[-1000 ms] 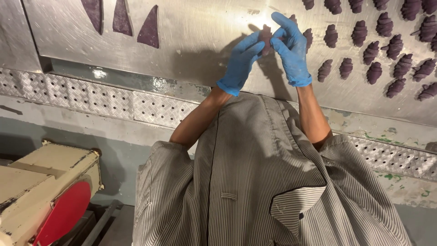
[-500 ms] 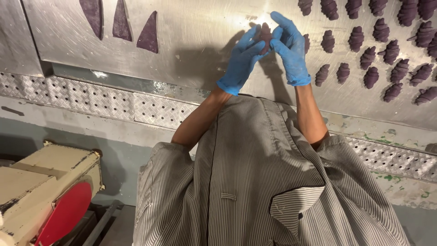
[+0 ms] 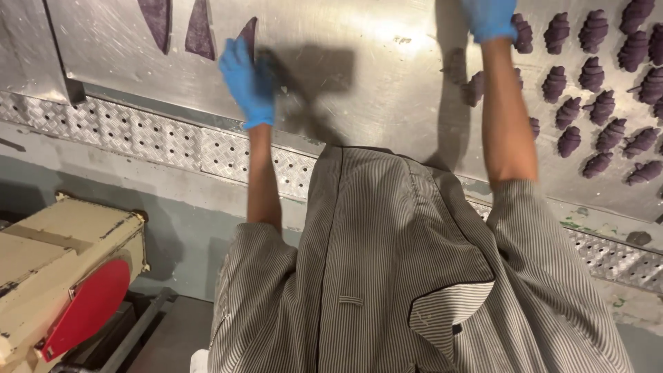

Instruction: Rolling purple dough triangles into croissant shapes and placing them on a tray.

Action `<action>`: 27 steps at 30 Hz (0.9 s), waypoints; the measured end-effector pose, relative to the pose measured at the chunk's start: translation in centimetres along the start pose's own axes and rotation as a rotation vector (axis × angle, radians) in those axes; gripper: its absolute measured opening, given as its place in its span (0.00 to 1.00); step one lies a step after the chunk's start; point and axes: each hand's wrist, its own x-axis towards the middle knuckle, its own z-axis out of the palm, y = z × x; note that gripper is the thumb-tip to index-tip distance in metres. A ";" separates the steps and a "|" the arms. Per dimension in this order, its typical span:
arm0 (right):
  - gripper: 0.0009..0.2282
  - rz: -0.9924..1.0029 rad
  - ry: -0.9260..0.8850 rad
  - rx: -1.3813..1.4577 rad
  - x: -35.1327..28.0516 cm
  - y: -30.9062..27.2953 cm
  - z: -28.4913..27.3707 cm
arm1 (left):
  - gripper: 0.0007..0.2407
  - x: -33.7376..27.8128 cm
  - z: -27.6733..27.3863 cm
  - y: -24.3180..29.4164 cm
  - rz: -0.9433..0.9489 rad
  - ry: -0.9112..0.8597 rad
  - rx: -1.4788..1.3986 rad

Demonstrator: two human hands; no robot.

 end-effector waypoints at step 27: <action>0.16 0.328 -0.125 1.060 -1.5 -25.9 -21.1 | 0.18 -5.1 -1.4 18.5 -0.337 -0.658 -1.291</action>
